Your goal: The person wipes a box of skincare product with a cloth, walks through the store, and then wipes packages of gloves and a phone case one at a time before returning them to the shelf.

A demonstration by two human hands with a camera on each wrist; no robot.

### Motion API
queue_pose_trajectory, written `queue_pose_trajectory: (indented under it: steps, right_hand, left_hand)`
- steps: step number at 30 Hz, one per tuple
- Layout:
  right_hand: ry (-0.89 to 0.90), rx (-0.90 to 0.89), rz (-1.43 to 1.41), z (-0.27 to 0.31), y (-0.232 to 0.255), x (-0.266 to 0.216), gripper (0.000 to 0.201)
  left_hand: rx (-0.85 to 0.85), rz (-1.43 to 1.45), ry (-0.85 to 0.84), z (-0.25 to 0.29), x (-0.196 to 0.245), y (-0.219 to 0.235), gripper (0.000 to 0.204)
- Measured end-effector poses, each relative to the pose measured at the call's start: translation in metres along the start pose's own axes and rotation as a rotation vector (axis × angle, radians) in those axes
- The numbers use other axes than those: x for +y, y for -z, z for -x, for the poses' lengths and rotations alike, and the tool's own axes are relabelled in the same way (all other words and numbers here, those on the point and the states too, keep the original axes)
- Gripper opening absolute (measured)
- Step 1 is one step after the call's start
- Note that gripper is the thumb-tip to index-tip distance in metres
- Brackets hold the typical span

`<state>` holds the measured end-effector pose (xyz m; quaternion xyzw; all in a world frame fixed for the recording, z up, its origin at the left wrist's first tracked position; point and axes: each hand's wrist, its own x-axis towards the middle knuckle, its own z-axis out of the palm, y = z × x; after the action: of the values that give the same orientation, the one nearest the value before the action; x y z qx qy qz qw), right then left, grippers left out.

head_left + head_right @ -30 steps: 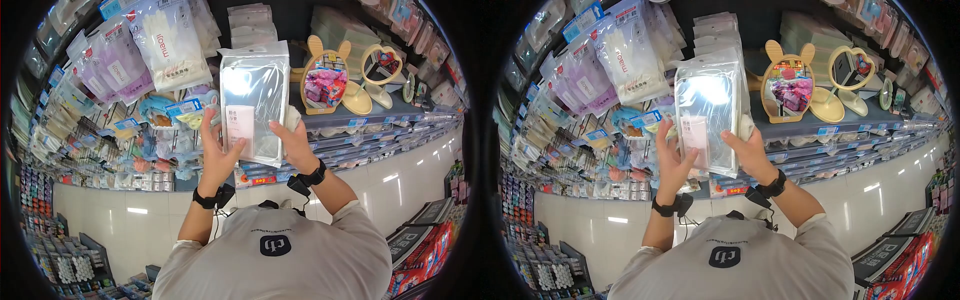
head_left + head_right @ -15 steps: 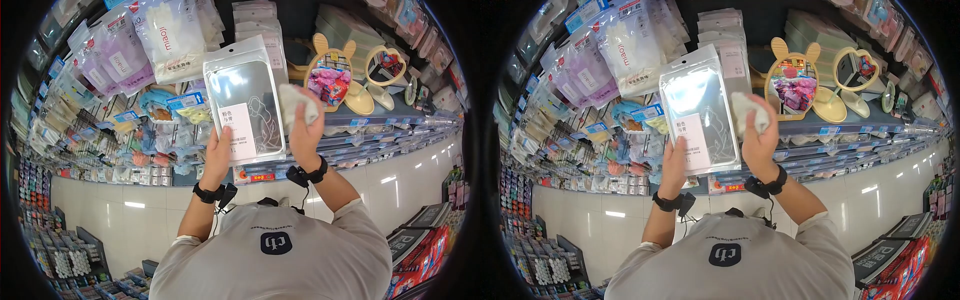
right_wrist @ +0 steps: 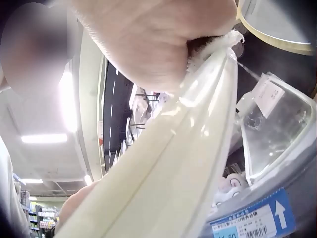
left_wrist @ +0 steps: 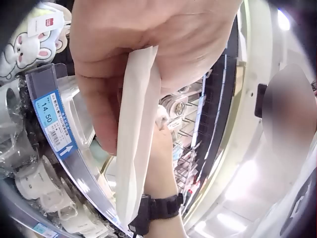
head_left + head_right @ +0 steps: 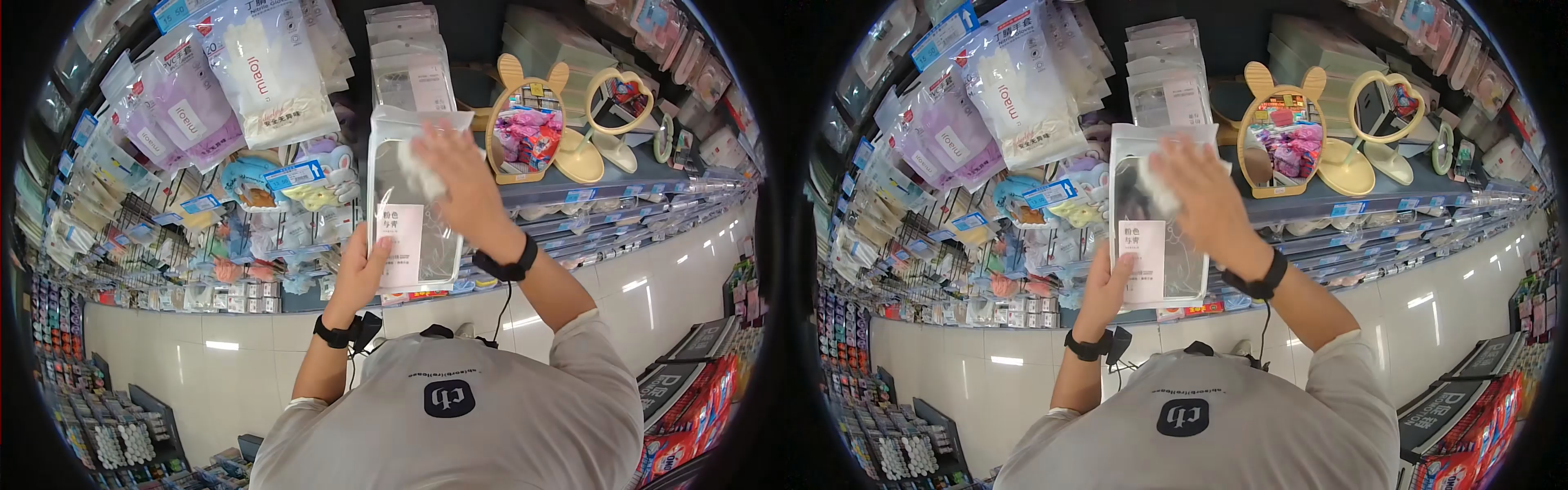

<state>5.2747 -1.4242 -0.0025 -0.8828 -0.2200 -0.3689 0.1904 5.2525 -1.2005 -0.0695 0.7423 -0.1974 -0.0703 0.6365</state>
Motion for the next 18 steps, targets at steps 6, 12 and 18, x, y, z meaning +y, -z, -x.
queue_pose_trajectory:
  steps: [6, 12, 18]
  right_hand:
    - [0.070, -0.104, -0.164, -0.010, 0.008, -0.007, 0.061]
    - [-0.003, -0.007, -0.267, -0.019, 0.021, 0.002, 0.059]
    - [-0.303, -0.170, -0.552, 0.008, 0.016, 0.023, 0.056]
  left_hand:
    - [0.023, -0.188, -0.197, 0.007, 0.006, 0.001, 0.032]
    - [0.007, -0.288, -0.131, 0.020, -0.003, 0.008, 0.027]
    - [0.072, -0.311, -0.130, 0.034, -0.012, 0.022, 0.025]
